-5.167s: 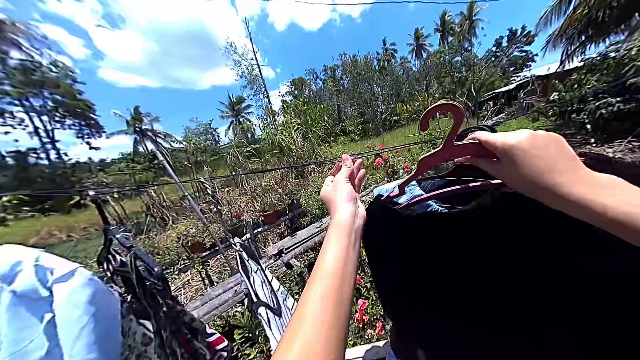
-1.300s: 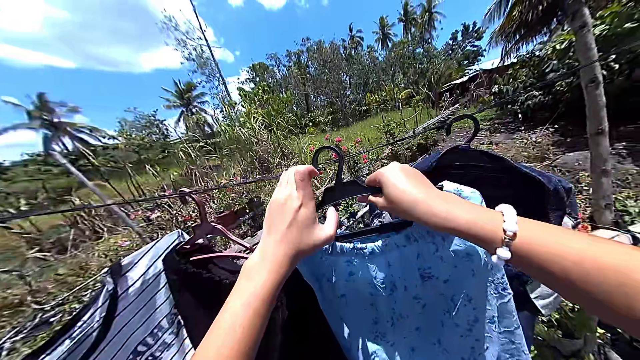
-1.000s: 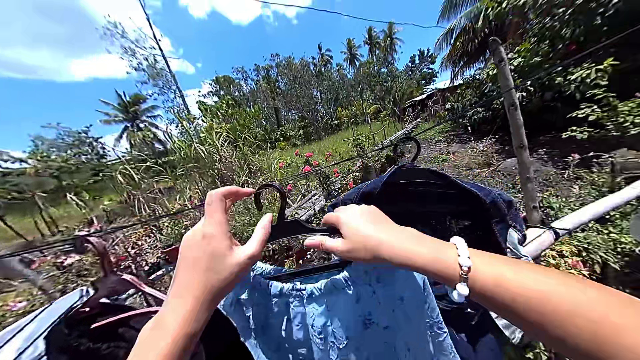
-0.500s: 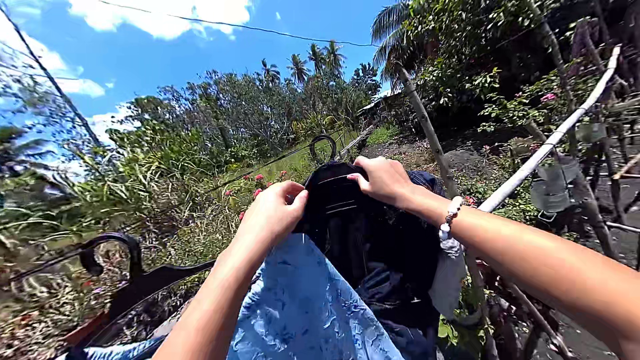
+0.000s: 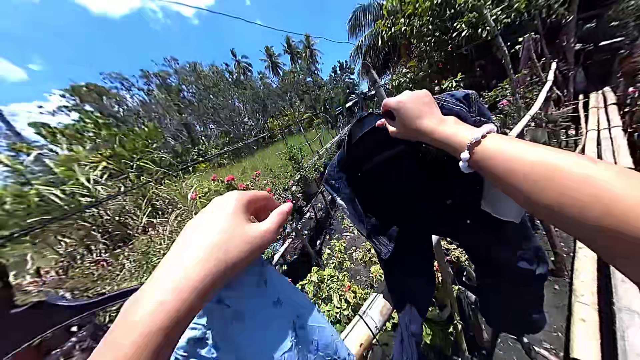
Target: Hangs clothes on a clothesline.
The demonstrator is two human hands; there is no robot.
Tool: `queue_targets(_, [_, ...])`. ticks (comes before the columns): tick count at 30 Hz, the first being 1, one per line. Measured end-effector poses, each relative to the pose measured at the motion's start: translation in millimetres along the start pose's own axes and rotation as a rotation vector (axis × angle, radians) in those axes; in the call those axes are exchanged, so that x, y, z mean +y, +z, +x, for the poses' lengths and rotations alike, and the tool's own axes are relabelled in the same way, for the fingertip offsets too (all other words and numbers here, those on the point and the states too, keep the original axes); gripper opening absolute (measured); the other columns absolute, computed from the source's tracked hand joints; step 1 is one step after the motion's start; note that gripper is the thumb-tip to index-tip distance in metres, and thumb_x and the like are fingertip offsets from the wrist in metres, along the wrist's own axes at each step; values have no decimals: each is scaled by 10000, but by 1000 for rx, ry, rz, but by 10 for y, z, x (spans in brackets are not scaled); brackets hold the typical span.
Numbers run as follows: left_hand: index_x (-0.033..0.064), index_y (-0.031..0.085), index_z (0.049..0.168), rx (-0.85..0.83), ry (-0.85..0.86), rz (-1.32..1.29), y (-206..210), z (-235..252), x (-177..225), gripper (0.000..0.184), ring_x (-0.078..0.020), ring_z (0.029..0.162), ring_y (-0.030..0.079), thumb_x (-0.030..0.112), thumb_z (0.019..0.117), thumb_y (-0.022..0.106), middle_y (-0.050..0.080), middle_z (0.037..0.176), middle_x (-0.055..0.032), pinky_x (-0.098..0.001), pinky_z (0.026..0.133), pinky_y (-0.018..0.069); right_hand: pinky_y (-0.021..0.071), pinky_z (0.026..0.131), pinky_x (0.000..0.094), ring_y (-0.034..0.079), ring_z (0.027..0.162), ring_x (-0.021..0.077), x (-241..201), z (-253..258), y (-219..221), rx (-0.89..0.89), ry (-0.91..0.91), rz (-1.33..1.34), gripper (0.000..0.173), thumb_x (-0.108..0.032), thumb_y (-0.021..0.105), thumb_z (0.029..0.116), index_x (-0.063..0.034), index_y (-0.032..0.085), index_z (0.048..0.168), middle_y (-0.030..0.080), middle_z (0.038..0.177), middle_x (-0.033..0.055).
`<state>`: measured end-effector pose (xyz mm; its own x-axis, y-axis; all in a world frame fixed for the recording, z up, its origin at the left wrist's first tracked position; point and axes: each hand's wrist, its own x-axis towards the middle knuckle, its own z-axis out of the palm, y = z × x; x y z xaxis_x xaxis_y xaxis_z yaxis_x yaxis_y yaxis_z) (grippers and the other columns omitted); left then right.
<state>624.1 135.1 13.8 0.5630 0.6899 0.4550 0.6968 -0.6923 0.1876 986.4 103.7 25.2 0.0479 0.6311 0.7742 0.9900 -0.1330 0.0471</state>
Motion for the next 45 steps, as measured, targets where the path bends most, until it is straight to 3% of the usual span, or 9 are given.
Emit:
queue_targets(3, [33,706,1120,-50,-221,-378,83,317,165,262,-139,756,695,233,1074,542,746,928,-59,-347,715,568,531,726,638,713,840,444,-129,-84,335,55,-61,89,251,-229,687,975,15,727,1022,717,861,228])
queue_targets(5, [-31,562,1317,-23,-372,-818,187,577,231,334,-161,908,694,198,1104,443,704,1141,-147,-310,790,544,531,716,640,716,838,449,-249,-80,399,70,-43,128,267,-240,679,987,17,727,1041,722,870,233])
queue_targets(8, [-47,339,1495,402,-447,-1260,478,1046,234,487,-280,1211,595,213,1102,464,505,1427,-256,-380,1002,493,521,729,642,710,856,457,-482,14,324,31,-15,149,298,-270,675,991,19,719,1047,718,876,242])
queue_targets(11, [-48,502,1354,820,-351,-1414,649,1322,273,302,-173,1026,653,58,1072,488,621,1226,-185,-298,892,530,526,719,625,712,855,443,-694,68,299,-9,-38,144,295,-276,672,996,12,718,1042,717,881,232])
queue_targets(15, [-58,566,1246,834,-276,-1585,610,1217,303,222,-112,898,691,13,1036,546,660,1067,-123,-230,814,566,520,684,618,707,818,440,-759,31,346,3,-34,173,273,-255,677,992,16,708,1012,705,846,228])
queue_targets(25, [-63,551,1235,920,-448,-1646,708,1234,370,255,-113,898,681,110,1050,566,673,1053,-131,-232,808,545,515,650,627,702,784,456,-632,116,410,156,-25,174,249,-214,704,967,34,711,987,698,816,240])
queue_targets(31, [-61,617,1112,952,-364,-1199,1308,980,164,220,-132,870,710,143,1031,611,720,971,-117,-311,833,576,523,533,530,697,635,360,-837,-76,504,399,-277,153,181,-163,742,892,15,716,877,684,722,171])
queue_targets(40, [-28,692,933,1027,-190,-940,1066,897,222,133,-113,965,614,95,967,653,680,1012,-100,-283,879,481,530,532,532,700,640,361,-1044,-145,544,404,-307,248,181,-166,736,902,13,720,922,696,754,171])
queue_targets(45, [-10,674,959,904,-406,-1074,969,952,193,136,-124,821,607,120,982,638,661,892,-80,-324,780,493,501,522,582,698,650,388,-955,-111,334,419,-373,275,232,-223,678,923,-3,733,973,714,797,182])
